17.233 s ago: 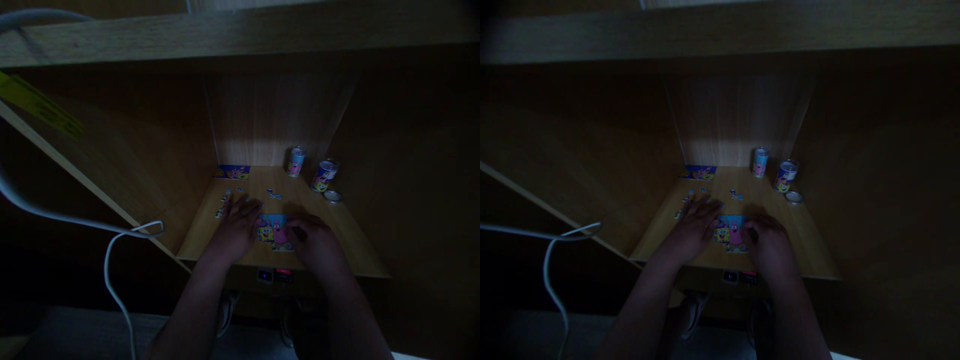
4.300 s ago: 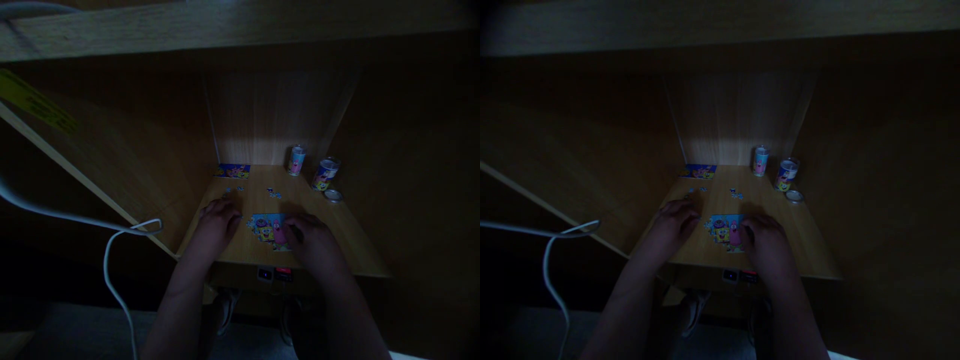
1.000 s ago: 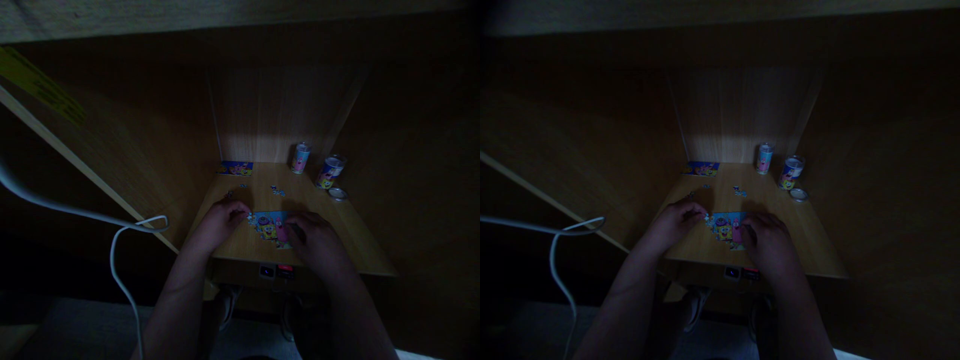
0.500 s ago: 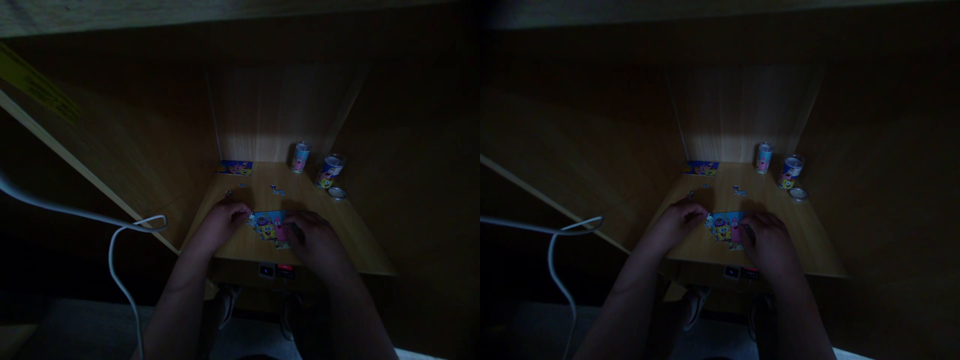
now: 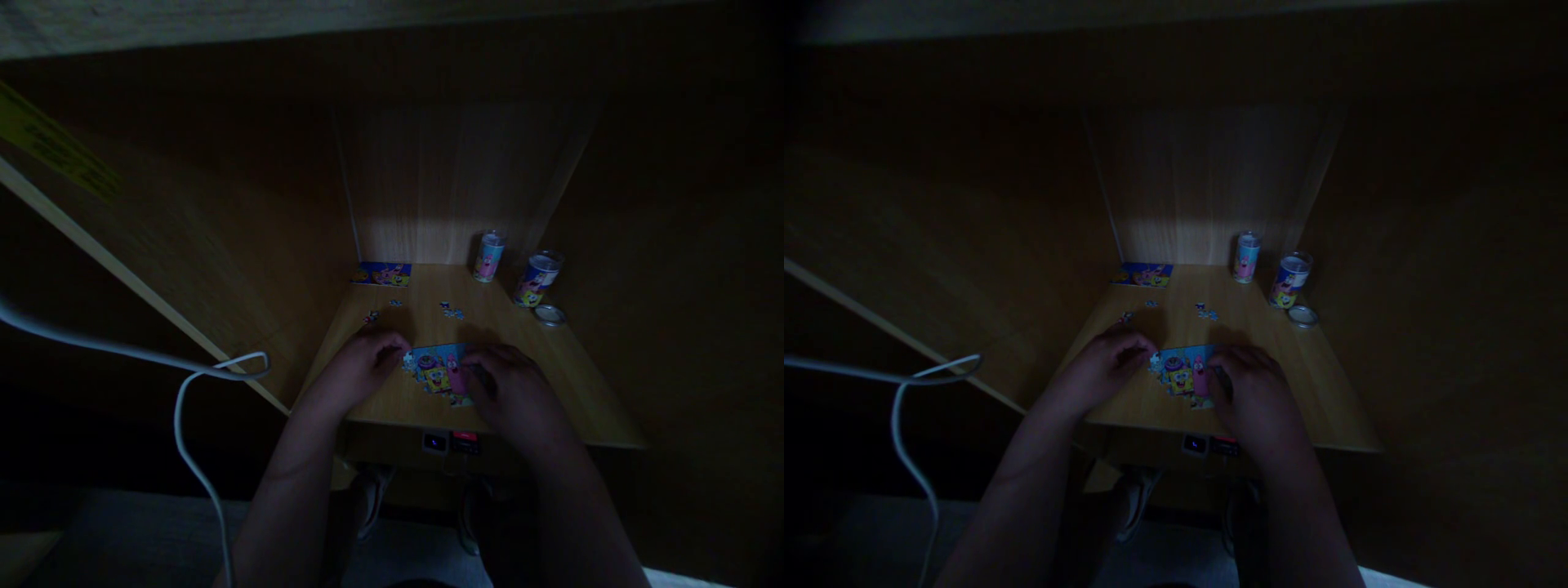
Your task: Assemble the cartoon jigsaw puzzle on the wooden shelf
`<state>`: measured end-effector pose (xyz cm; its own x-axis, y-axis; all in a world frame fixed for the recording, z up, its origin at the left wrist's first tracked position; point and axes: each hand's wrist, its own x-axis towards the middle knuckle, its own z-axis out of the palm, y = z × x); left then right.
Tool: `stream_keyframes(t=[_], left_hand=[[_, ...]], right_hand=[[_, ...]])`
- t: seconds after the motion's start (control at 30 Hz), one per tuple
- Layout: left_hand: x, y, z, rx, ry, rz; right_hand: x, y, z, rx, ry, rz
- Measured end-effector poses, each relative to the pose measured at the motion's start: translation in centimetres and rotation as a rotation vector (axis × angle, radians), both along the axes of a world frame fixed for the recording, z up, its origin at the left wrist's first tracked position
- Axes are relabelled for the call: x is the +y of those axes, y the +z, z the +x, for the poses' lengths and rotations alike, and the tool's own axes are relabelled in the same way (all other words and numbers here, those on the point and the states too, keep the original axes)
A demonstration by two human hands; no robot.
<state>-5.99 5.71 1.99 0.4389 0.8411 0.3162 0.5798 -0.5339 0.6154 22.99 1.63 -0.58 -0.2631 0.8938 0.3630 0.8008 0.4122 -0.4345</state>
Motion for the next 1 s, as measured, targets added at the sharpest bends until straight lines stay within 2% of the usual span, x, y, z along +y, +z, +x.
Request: stream_keyframes(t=[0.23,0.63,0.8,1.0], left_hand=[[0.2,0.1,0.1,0.020,-0.019,0.030],[0.5,-0.3,-0.3,0.072,-0.076,0.287],[0.3,0.3,-0.2,0.122,-0.148,0.284],[0.0,0.8,0.0,0.183,-0.156,0.271]], right_hand=[[-0.1,0.2,0.0,-0.003,-0.001,-0.012],[0.0,-0.2,0.1,-0.006,-0.006,-0.009],[-0.1,0.0,-0.1,-0.010,-0.014,0.008],[0.0,-0.1,0.0,-0.007,-0.011,0.016]])
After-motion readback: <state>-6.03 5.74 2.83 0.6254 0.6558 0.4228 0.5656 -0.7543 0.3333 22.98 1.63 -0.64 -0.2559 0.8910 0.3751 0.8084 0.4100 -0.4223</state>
